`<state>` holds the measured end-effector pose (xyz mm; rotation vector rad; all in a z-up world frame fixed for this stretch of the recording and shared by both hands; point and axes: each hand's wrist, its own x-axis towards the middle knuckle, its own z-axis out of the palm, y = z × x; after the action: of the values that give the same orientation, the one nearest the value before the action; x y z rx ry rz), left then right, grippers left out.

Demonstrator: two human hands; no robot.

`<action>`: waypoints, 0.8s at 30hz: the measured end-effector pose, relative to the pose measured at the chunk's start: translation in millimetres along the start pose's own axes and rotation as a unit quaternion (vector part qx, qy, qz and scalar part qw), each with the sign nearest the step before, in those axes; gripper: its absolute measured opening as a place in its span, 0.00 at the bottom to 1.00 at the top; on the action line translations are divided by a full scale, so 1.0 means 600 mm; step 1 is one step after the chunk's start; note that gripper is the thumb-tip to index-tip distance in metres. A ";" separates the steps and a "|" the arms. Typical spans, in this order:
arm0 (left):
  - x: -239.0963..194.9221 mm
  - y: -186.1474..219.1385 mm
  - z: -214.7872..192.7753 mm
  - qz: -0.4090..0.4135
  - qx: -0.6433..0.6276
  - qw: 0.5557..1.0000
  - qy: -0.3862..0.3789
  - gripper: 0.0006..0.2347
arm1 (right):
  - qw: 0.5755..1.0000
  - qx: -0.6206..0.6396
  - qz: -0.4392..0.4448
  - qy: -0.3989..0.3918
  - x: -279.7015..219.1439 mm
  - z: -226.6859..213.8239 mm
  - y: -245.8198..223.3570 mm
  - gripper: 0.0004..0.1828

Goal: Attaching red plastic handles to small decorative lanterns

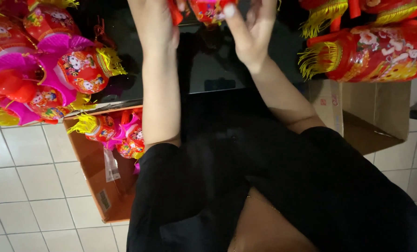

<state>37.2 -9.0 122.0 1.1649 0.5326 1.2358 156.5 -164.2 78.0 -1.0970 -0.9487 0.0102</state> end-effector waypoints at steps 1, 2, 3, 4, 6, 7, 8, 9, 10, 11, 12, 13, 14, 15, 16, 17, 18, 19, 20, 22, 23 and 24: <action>-0.005 0.000 0.008 0.004 0.012 1.000 0.005 0.06 | 0.999 0.044 0.016 -0.001 -0.015 -0.002 0.012 0.34; -0.010 -0.001 0.016 0.008 0.023 1.000 0.009 0.06 | 0.996 0.088 0.033 -0.002 -0.030 -0.004 0.023 0.42; -0.017 -0.003 0.024 0.013 0.034 0.999 0.015 0.06 | 0.996 0.088 0.032 -0.002 -0.028 0.006 0.004 0.42; -0.021 -0.003 0.033 0.018 0.046 0.999 0.020 0.06 | 0.998 -0.030 -0.024 0.047 -0.025 0.016 -0.015 0.37; -0.021 0.002 0.047 0.031 0.068 0.997 0.033 0.06 | 0.981 -0.146 -0.082 0.092 -0.009 0.033 -0.059 0.35; -0.024 0.005 0.056 0.038 0.079 0.995 0.039 0.06 | 0.980 -0.151 -0.126 0.039 0.003 0.039 -0.086 0.25; -0.028 0.005 0.072 0.044 0.090 0.994 0.044 0.06 | 0.973 -0.154 -0.169 -0.014 0.016 0.044 -0.112 0.15; -0.042 0.021 0.084 0.043 0.090 0.994 0.042 0.06 | 0.973 -0.156 -0.169 -0.013 0.021 0.045 -0.124 0.15; -0.055 0.037 0.095 0.039 0.106 0.993 0.040 0.08 | 0.974 -0.168 -0.137 -0.057 0.027 0.046 -0.136 0.16; -0.067 0.053 0.108 0.036 0.122 0.991 0.039 0.10 | 0.973 -0.180 -0.105 -0.102 0.035 0.047 -0.147 0.19; -0.074 0.053 0.114 0.037 0.122 0.991 0.037 0.10 | 0.973 -0.181 -0.106 -0.101 0.043 0.045 -0.151 0.19; -0.081 0.053 0.119 0.025 0.036 0.998 0.034 0.10 | 0.975 -0.158 -0.060 -0.142 0.050 0.043 -0.156 0.19; -0.089 0.054 0.123 0.014 -0.051 0.998 0.030 0.10 | 0.974 -0.135 -0.013 -0.183 0.057 0.041 -0.161 0.20; -0.088 0.055 0.118 0.014 -0.051 0.998 0.030 0.10 | 0.973 -0.136 -0.014 -0.184 0.054 0.040 -0.153 0.20; -0.087 0.056 0.113 -0.037 -0.140 0.989 -0.009 0.10 | 0.967 -0.154 -0.025 -0.200 0.051 0.039 -0.144 0.17; -0.084 0.057 0.108 -0.087 -0.228 0.968 -0.049 0.10 | 0.961 -0.172 -0.037 -0.215 0.049 0.038 -0.136 0.16; -0.088 0.057 0.102 -0.086 -0.229 0.968 -0.050 0.10 | 0.960 -0.173 -0.039 -0.215 0.037 0.035 -0.123 0.16; -0.090 0.056 0.097 -0.093 -0.186 0.976 -0.061 0.09 | 0.963 -0.144 -0.013 -0.229 0.026 0.032 -0.109 0.19; -0.091 0.056 0.092 -0.100 -0.143 0.982 -0.070 0.09 | 0.963 -0.114 0.013 -0.242 0.016 0.028 -0.094 0.24; -0.098 0.056 0.083 -0.106 -0.133 0.979 -0.111 0.03 | 0.963 -0.100 0.029 -0.248 0.022 0.028 -0.100 0.27; -0.102 0.056 0.079 -0.113 -0.124 0.974 -0.152 0.04 | 0.962 -0.087 0.046 -0.254 0.024 0.028 -0.102 0.30; -0.104 0.033 0.065 -0.113 -0.123 0.974 -0.152 0.04 | 0.962 -0.087 0.046 -0.253 0.034 0.029 -0.109 0.30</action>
<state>41.8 -83.4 138.1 1.0261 0.2634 0.8790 129.9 -174.7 142.7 -1.3320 -1.3731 0.3017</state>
